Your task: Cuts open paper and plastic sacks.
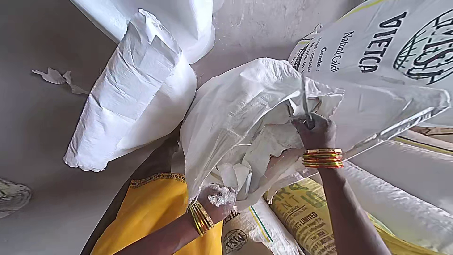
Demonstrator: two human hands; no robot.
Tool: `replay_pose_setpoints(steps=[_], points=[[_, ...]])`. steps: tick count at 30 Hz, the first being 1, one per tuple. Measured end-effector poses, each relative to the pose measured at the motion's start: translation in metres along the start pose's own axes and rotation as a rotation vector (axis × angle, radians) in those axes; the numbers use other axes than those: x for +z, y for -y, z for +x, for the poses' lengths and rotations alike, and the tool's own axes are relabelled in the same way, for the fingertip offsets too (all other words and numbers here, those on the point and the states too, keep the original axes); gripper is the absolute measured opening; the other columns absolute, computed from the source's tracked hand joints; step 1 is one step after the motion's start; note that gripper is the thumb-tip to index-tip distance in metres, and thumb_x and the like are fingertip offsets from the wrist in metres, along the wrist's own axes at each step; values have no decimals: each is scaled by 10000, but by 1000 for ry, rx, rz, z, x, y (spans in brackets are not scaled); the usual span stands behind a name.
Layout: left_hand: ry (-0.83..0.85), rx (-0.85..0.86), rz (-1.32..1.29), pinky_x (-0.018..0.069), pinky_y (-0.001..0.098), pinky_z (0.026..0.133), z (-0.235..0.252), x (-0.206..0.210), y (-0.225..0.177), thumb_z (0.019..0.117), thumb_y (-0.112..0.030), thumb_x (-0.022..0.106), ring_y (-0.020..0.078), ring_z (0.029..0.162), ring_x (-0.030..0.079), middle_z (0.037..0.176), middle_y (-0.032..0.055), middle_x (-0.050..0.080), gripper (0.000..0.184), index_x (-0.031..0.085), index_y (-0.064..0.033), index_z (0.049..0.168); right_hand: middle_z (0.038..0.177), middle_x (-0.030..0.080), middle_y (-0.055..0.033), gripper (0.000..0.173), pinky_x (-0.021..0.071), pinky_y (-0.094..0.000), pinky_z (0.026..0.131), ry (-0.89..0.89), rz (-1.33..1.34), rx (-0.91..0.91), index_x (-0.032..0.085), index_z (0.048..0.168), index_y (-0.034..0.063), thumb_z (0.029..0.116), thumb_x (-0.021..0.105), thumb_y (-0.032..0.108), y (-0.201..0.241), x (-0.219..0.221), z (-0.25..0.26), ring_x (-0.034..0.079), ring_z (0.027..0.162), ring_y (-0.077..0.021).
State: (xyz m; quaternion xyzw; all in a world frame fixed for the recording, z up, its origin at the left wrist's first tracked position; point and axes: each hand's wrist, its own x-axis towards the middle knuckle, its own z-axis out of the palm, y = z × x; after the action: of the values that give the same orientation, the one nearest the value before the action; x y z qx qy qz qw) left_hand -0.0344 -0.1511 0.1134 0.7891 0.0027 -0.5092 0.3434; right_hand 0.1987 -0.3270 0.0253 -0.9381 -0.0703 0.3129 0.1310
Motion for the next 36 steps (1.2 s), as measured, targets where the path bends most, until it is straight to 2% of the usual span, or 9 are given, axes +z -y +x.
replay_pose_setpoints(steps=[2,5,7,12,17,23,30,33,36], points=[[108,-29,-10,526,465,961,-1,-13,-7,1090,-134,370,375,1100,695,1158,259,708,385,660,66,1245,831,641,-238,282,445,-559,663,-38,-7,-15,693,1105,-47,1019,640,217,17,-10,-5,559,674,-339],[-305,3,-57,600,462,722,-14,3,-1,988,-155,580,348,829,758,848,208,746,268,762,36,943,945,669,-308,326,446,-627,780,-125,-25,-8,679,1157,-77,1051,556,206,50,-24,-16,629,835,-435],[-452,20,-43,600,456,681,-23,4,4,943,-156,646,333,777,758,797,191,742,228,768,30,895,971,667,-312,337,444,-637,800,-155,-32,2,664,1180,-78,1063,526,206,66,-30,-24,635,877,-450],[-774,60,158,551,363,526,-35,9,13,847,-201,657,238,596,711,626,94,687,224,746,-45,715,806,625,-138,308,445,-439,663,-229,85,20,680,1135,-15,1055,530,242,83,-29,-58,541,675,-205],[-816,83,210,536,373,493,-41,-9,8,860,-193,621,248,562,699,591,100,665,261,733,-32,689,706,536,-12,273,412,-251,589,-291,282,63,677,1042,-44,1028,554,199,73,-15,-100,458,587,-31],[-814,150,270,534,370,471,-43,-25,-7,880,-220,587,237,534,687,570,96,650,317,710,-33,656,818,677,-38,275,404,-114,533,-471,544,73,661,1092,-120,1020,524,108,40,-9,-140,473,567,83],[-889,218,440,538,334,566,-59,-65,-36,984,-240,523,206,591,679,626,84,670,369,712,-49,732,819,682,34,265,395,-88,493,-549,911,182,633,1095,-129,999,492,73,25,16,-174,452,529,115],[-915,210,595,523,405,489,-20,-102,-50,992,-210,510,277,555,676,600,125,640,374,729,0,774,815,687,-4,281,396,-98,504,-550,970,252,648,1099,-140,980,498,65,25,27,-181,466,539,101],[-848,189,647,546,476,525,41,-135,-66,980,-188,585,352,610,708,627,172,662,321,740,16,786,820,690,-15,287,402,-112,516,-551,967,268,664,1087,-121,985,492,85,21,30,-176,473,552,89]])
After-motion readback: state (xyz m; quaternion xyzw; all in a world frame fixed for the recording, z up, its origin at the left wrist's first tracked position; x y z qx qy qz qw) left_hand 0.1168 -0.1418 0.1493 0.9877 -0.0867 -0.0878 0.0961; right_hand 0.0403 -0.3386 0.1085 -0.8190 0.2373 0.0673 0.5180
